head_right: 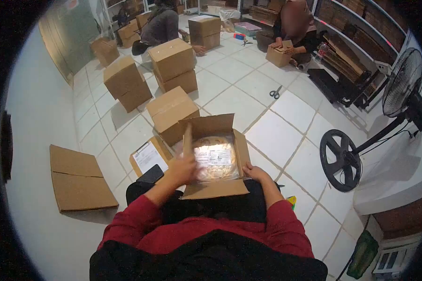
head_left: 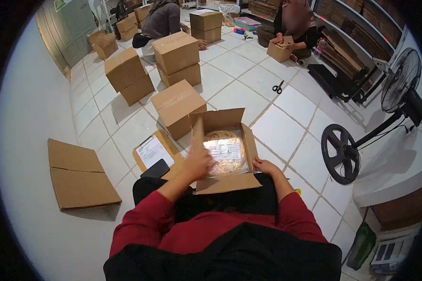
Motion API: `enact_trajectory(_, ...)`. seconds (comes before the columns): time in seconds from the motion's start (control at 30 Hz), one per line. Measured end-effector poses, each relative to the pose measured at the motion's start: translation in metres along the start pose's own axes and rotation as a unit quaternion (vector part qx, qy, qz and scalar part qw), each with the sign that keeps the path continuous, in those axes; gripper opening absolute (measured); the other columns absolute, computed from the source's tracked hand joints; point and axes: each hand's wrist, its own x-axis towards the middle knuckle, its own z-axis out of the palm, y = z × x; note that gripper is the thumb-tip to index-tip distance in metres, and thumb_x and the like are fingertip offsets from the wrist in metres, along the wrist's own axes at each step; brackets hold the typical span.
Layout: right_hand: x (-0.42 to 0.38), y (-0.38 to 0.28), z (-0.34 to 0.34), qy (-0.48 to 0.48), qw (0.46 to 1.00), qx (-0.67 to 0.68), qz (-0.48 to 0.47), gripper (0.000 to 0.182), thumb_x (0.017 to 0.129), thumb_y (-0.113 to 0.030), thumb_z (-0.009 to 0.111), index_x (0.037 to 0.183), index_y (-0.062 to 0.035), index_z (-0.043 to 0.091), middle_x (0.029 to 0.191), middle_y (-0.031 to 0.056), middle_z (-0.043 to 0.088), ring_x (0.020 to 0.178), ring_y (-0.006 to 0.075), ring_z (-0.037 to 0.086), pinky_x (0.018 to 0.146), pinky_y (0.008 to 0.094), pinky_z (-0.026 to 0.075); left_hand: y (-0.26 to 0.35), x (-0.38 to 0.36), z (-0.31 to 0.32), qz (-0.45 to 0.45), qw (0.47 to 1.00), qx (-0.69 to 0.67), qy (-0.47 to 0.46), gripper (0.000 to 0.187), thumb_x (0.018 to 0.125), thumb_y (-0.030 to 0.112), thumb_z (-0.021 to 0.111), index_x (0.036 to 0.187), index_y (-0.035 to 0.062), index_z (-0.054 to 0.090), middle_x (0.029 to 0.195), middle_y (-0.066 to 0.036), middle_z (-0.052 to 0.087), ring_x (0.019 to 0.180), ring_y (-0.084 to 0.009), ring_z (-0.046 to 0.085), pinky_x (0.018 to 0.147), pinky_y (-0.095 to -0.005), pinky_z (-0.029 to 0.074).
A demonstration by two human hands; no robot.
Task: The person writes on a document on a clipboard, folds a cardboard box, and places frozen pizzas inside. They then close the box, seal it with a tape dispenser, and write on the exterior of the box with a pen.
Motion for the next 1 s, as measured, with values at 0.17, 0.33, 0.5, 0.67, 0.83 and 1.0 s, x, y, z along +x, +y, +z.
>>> enact_trajectory(0.17, -0.027, -0.069, -0.022, 0.4, 0.91, -0.068, -0.088, 0.049, 0.074, -0.035, 0.051, 0.11, -0.0015, 0.048, 0.111, 0.0211, 0.048, 0.104, 0.0321, 0.045, 0.087, 0.0372, 0.036, -0.024, -0.055, -0.037, -0.272, 0.934, 0.069, -0.219, 0.047, 0.073, 0.043, 0.053, 0.104, 0.0073, 0.053, 0.104, -0.011, 0.05, 0.099, -0.0213, 0.048, 0.097, -0.053, 0.012)
enact_trajectory(0.33, 0.018, -0.1, -0.004, 0.082, 0.994, -0.035, 0.055, 0.044, 0.075, -0.034, 0.053, 0.099, 0.0022, 0.051, 0.091, 0.0229, 0.055, 0.076, 0.0379, 0.056, 0.065, 0.0455, 0.046, -0.035, -0.067, 0.045, -0.287, 0.882, -0.262, -0.267, 0.093, 0.07, 0.06, 0.047, 0.128, -0.0037, 0.011, 0.121, -0.027, 0.034, 0.11, -0.0353, 0.038, 0.091, -0.0344, 0.031)
enact_trajectory(0.5, 0.035, -0.101, 0.02, 0.031, 0.989, -0.108, 0.099, 0.046, 0.074, -0.041, 0.051, 0.093, 0.0008, 0.057, 0.094, 0.0194, 0.056, 0.085, 0.0311, 0.055, 0.072, 0.0393, 0.043, -0.016, -0.071, -0.039, -0.24, 0.91, -0.08, -0.328, 0.06, 0.077, 0.048, 0.046, 0.119, 0.0061, 0.037, 0.106, -0.018, 0.05, 0.098, -0.0337, 0.048, 0.082, -0.0378, 0.04)
enact_trajectory(0.67, 0.009, -0.095, 0.025, 0.038, 0.981, -0.186, -0.025, 0.046, 0.074, -0.039, 0.053, 0.101, -0.0024, 0.055, 0.105, 0.0183, 0.052, 0.091, 0.0358, 0.052, 0.081, 0.038, 0.04, 0.046, -0.096, -0.183, 0.176, 0.853, -0.455, -0.186, 0.046, 0.072, 0.022, 0.06, 0.113, 0.0084, 0.045, 0.111, -0.012, 0.046, 0.105, -0.03, 0.042, 0.087, -0.0379, 0.034)
enact_trajectory(0.83, -0.203, -0.156, -0.035, -0.284, 0.774, 0.249, -0.508, 0.033, 0.075, -0.008, 0.057, 0.107, -0.0049, 0.051, 0.106, 0.0106, 0.051, 0.097, 0.0235, 0.048, 0.081, 0.0351, 0.04, 0.098, -0.103, -0.2, 0.408, 0.753, -0.492, -0.158, 0.027, 0.078, 0.017, 0.05, 0.104, 0.009, 0.051, 0.108, -0.009, 0.048, 0.099, -0.0291, 0.044, 0.085, -0.0403, 0.034)
enact_trajectory(1.0, -0.286, -0.189, -0.032, -0.238, 0.631, 0.036, -0.738, 0.037, 0.076, -0.002, 0.047, 0.112, -0.0085, 0.05, 0.117, 0.0166, 0.043, 0.096, 0.0293, 0.047, 0.083, 0.0383, 0.036, 0.093, -0.081, -0.199, 0.27, 0.807, -0.525, -0.018, 0.019, 0.082, 0.02, 0.044, 0.093, 0.0076, 0.053, 0.093, -0.007, 0.053, 0.087, -0.0233, 0.049, 0.078, -0.0377, 0.036)
